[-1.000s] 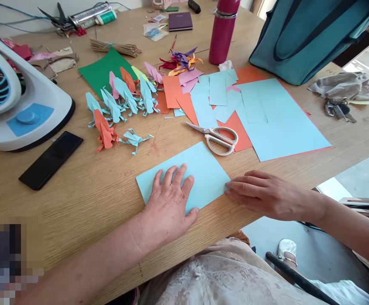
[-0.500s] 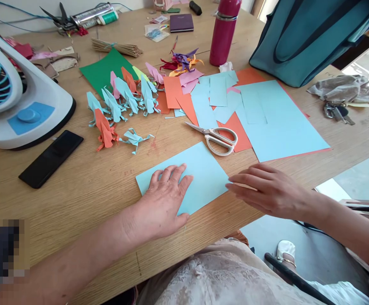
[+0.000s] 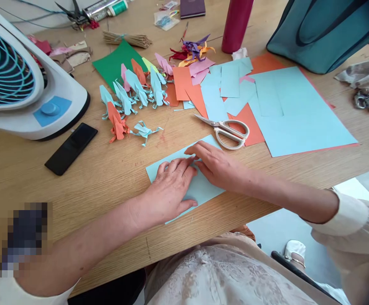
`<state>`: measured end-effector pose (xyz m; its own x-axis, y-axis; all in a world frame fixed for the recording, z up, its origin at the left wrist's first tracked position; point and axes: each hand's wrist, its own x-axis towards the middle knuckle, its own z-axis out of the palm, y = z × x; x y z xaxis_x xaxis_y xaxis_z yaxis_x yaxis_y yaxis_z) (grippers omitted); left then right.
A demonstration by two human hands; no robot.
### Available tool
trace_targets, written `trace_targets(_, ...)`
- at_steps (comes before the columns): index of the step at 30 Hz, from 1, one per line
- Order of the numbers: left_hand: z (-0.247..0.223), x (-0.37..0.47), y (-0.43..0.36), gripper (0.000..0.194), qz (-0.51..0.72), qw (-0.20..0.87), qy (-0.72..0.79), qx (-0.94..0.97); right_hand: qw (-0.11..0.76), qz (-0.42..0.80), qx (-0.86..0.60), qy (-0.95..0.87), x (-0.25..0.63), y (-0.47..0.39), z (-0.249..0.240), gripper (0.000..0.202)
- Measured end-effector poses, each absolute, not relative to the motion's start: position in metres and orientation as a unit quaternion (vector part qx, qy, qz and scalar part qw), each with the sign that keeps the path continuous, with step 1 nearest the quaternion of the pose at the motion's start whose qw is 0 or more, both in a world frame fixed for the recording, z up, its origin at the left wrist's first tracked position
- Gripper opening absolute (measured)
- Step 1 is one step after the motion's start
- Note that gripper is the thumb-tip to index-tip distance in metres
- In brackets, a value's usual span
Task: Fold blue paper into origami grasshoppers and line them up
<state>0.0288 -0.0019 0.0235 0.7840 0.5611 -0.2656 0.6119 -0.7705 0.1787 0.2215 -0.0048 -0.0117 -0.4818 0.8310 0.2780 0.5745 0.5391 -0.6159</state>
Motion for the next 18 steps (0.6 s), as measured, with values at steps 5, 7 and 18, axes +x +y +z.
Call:
trace_targets(5,0.019,0.022,-0.002,0.068,-0.083,0.101,0.316,0.94,0.257,0.21,-0.333,-0.883,0.215,0.028,-0.022,0.021)
trace_targets(7,0.019,0.02,-0.007,0.066,-0.079,0.079,0.323,0.94,0.246,0.188,-0.317,-0.896,0.215,0.034,-0.027,0.022)
trace_targets(18,0.006,-0.004,-0.006,0.04,-0.033,0.018,0.128,0.991,0.179,0.061,-0.304,-0.934,0.214,0.028,-0.031,0.032)
